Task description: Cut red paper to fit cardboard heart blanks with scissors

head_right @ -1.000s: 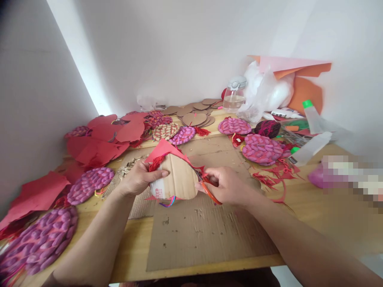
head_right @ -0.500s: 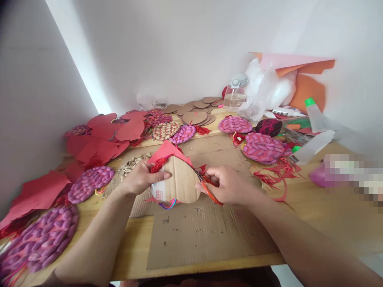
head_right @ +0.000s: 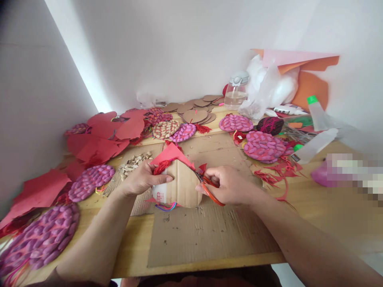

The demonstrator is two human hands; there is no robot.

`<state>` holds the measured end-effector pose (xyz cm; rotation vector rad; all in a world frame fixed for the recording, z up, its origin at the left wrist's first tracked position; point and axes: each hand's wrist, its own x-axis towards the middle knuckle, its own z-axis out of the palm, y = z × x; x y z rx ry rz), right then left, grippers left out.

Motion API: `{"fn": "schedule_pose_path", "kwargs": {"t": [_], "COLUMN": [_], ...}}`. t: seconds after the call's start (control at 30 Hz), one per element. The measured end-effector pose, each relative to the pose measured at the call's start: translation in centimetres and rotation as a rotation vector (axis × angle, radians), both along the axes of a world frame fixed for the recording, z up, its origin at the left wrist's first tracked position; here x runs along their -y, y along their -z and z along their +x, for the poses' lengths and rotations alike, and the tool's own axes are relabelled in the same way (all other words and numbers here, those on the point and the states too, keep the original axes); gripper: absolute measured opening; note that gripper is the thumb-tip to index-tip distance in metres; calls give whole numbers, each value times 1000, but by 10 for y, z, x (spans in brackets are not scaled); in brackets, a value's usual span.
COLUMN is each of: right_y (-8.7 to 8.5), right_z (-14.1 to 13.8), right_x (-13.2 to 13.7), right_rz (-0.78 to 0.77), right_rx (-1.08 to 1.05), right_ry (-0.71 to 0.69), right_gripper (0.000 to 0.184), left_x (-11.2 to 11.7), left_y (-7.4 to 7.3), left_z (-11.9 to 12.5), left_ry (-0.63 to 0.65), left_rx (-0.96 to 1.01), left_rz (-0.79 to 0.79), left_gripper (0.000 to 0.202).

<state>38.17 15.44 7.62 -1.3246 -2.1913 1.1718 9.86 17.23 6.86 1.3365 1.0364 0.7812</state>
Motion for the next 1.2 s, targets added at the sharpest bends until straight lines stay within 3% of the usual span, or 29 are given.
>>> {"fn": "schedule_pose_path", "kwargs": {"t": [0.7, 0.97, 1.2], "right_y": [-2, -4, -2], "right_z": [2, 3, 4], "right_x": [2, 2, -1], "right_rz": [-35, 16, 76], "right_rx": [-64, 0, 16], "right_ry": [-37, -39, -34], "right_gripper": [41, 47, 49], "left_x": [3, 4, 5], "left_y": [-4, -4, -5], "left_z": [8, 7, 9], "left_ry": [55, 152, 137], "left_rx": [-44, -154, -140], "left_rz": [73, 132, 126], "left_gripper": [34, 44, 42]}}
